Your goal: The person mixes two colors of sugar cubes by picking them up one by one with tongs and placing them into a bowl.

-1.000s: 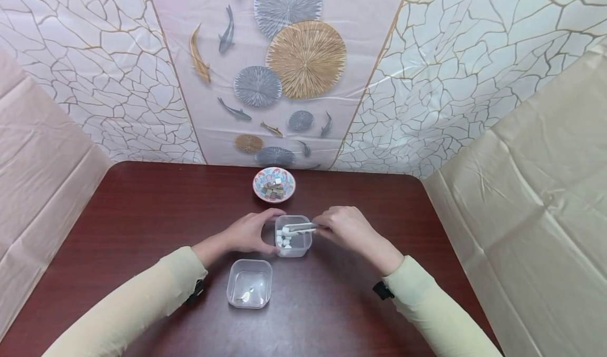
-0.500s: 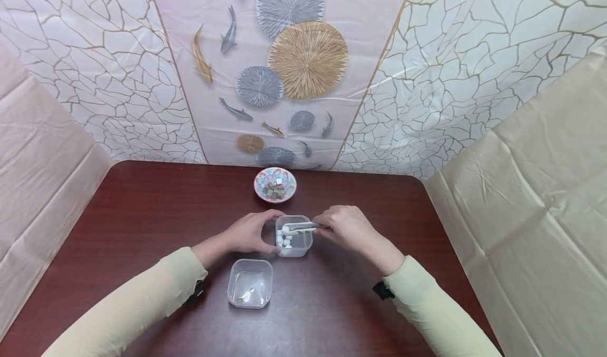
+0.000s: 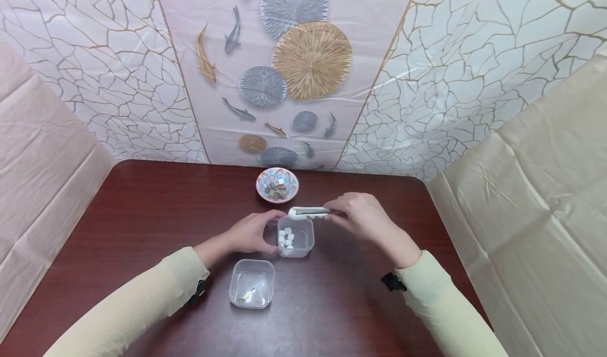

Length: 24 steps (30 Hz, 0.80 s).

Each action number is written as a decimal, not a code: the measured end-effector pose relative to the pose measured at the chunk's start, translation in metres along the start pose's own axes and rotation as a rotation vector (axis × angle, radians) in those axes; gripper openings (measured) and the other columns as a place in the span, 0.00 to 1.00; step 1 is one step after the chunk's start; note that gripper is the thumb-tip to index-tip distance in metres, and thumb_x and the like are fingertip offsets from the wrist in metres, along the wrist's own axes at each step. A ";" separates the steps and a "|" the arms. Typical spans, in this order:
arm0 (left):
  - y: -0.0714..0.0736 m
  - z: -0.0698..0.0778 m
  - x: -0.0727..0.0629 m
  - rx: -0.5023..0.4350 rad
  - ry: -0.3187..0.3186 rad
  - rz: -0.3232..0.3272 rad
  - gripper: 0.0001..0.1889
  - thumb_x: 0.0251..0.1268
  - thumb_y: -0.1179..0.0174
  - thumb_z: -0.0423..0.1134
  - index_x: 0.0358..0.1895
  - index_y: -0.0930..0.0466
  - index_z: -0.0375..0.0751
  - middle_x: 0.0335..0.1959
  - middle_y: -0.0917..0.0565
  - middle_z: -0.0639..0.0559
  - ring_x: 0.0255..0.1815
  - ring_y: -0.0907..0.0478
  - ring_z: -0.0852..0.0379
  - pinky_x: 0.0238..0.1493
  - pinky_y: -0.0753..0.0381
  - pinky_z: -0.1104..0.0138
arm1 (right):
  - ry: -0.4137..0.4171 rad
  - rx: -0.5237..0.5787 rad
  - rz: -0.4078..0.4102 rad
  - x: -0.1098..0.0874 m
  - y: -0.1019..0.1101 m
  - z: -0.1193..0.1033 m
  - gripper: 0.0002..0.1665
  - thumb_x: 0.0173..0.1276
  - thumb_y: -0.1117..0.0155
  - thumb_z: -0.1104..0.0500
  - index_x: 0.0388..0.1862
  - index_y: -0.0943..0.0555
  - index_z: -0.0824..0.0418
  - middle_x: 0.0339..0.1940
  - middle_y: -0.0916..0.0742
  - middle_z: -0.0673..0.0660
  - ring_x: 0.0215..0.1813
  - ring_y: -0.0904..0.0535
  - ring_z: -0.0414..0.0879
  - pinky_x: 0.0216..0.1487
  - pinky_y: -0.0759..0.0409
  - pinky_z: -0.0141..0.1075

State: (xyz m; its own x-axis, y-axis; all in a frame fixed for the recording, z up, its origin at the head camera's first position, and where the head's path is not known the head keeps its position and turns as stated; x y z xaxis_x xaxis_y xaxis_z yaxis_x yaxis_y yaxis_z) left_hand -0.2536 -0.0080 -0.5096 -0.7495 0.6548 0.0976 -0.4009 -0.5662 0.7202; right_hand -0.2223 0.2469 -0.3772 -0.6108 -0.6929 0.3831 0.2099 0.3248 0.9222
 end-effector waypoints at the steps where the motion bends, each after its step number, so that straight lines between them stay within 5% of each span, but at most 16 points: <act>1: 0.000 0.000 0.000 -0.005 -0.004 0.001 0.43 0.49 0.17 0.49 0.71 0.24 0.44 0.62 0.12 0.51 0.65 0.17 0.52 0.66 0.19 0.54 | -0.008 0.001 0.003 0.002 0.002 0.003 0.14 0.60 0.17 0.59 0.45 0.07 0.58 0.33 0.08 0.51 0.34 0.13 0.45 0.32 0.16 0.46; 14: -0.001 0.002 -0.002 -0.105 -0.041 0.005 0.42 0.50 0.16 0.42 0.70 0.25 0.38 0.63 0.12 0.46 0.66 0.16 0.53 0.72 0.23 0.59 | -0.090 0.024 -0.043 0.032 0.000 0.025 0.13 0.66 0.20 0.58 0.49 0.07 0.57 0.44 0.06 0.54 0.46 0.08 0.52 0.44 0.13 0.53; 24: -0.001 0.004 -0.003 -0.143 -0.048 0.003 0.42 0.50 0.17 0.39 0.70 0.25 0.35 0.62 0.13 0.42 0.65 0.15 0.49 0.70 0.21 0.58 | -0.133 0.004 -0.117 0.063 -0.023 0.040 0.13 0.69 0.22 0.55 0.50 0.07 0.58 0.44 0.06 0.53 0.42 0.09 0.54 0.40 0.14 0.54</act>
State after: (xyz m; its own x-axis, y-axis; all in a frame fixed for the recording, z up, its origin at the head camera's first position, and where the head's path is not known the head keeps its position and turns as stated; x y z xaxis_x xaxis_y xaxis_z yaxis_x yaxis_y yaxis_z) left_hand -0.2490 -0.0071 -0.5074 -0.7260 0.6743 0.1351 -0.4719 -0.6314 0.6153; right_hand -0.2963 0.2215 -0.3759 -0.7269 -0.6348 0.2620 0.1282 0.2495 0.9599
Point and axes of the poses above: each hand's wrist, its own x-axis towards the middle knuckle, its own y-axis out of the back of the hand, z = x × y, the point moved 4 cm from there along x, towards the middle knuckle
